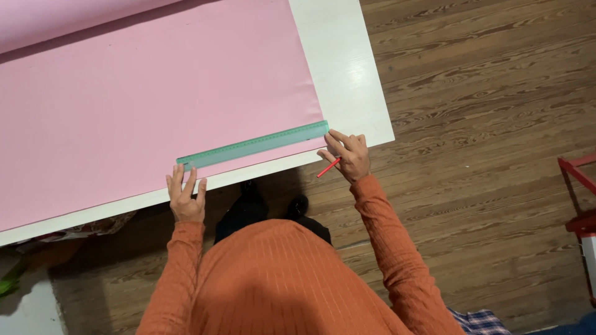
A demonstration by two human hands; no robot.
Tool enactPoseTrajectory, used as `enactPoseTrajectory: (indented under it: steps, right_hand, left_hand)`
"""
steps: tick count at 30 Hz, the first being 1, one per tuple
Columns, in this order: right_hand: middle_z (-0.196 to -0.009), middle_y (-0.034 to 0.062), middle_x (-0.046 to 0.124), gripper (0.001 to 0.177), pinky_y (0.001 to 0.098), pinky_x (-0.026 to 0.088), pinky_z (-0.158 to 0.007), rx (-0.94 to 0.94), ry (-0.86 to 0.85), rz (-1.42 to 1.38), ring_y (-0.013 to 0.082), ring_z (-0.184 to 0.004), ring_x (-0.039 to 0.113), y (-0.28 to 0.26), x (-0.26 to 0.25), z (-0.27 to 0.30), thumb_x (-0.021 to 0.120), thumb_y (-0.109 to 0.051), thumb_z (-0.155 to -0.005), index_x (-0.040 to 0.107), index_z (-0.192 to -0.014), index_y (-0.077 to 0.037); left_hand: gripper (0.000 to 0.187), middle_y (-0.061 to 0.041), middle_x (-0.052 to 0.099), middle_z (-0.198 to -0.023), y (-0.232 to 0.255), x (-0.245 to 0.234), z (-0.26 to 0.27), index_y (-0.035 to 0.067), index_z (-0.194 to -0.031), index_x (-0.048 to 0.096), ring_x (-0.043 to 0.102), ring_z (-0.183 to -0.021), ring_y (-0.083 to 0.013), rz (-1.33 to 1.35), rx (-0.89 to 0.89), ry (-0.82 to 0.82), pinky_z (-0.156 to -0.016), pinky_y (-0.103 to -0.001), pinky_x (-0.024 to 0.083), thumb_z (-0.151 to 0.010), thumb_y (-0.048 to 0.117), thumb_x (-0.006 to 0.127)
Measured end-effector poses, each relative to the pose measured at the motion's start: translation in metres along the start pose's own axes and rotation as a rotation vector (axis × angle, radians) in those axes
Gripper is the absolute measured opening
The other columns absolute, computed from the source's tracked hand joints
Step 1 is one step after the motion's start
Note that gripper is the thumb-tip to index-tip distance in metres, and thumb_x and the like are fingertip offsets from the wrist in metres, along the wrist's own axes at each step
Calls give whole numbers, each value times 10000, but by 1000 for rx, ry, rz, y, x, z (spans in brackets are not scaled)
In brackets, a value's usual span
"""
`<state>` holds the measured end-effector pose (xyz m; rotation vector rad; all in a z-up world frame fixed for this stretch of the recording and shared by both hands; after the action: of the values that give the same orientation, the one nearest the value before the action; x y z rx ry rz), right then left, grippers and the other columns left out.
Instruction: Measuring and cutting a piece of leather from a roll on a workbench.
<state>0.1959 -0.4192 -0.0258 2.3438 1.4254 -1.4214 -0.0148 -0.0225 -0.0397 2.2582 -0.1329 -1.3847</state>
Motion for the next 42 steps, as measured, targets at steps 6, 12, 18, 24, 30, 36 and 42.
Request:
enactPoseTrajectory:
  steps: [6,12,18,24,30,36,42]
  right_hand:
    - [-1252,31,724,476,315,399,-747,-2,5,3,119,-740,568,2,0,1,887,-361,-830,754,-1205,-99]
    - [-1251,31,722,474,313,405,-756,-2,7,-3,121,-754,570,3,0,1,880,-370,-840,752,-1207,-98]
    - [-1249,41,723,390,310,427,-751,69,-43,-48,134,-831,589,15,12,9,785,-362,-923,761,-1204,-93]
    - [-1231,166,653,535,416,519,-1011,406,226,-583,262,-1127,632,16,-13,-12,312,-436,-1228,642,-1229,-14]
    - [-842,128,562,213,335,528,-557,783,-116,-1119,220,-703,569,-17,43,-63,585,-223,-1133,557,-1018,-46]
    - [-889,75,681,135,301,645,-596,531,-726,-1419,167,-855,753,-200,128,-155,732,-30,-863,601,-893,-35]
    - [-807,23,662,240,236,526,-662,279,-821,-1262,78,-766,622,-237,252,-153,789,-57,-895,555,-840,-61]
  left_hand:
    - [380,-206,540,-1536,6,-2,-2,75,-1339,700,484,-1460,-376,14,-18,-17,-1262,-558,300,-994,226,751]
    - [383,-213,539,-1535,9,-3,-4,67,-1348,698,481,-1462,-382,7,-16,-33,-1261,-560,297,-999,215,746]
    - [366,-210,590,-1476,13,-13,-9,76,-1311,720,527,-1417,-367,-97,30,-53,-1223,-536,373,-983,233,764]
    - [352,-189,631,-1438,14,-23,-17,78,-1296,737,563,-1378,-350,-172,74,-43,-1190,-516,427,-998,266,739]
    - [407,-169,647,-1377,5,-25,-15,87,-1276,724,577,-1326,-332,-202,142,-28,-1138,-517,422,-945,323,747]
    - [462,-166,629,-1386,-4,-49,-21,88,-1319,713,560,-1348,-318,-99,194,-48,-1179,-502,383,-952,368,725]
    - [458,-154,635,-1339,-34,-41,-17,107,-1264,708,543,-1328,-305,-63,239,-79,-1175,-503,374,-953,442,699]
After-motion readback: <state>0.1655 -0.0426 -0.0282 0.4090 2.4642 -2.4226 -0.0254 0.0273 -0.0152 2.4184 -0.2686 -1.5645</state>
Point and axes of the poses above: each hand's wrist, its own z-axis away from the middle knuckle, its own x-axis out of the palm, y = z × x, the point moved 4 cm from there along -z, towards the middle knuckle
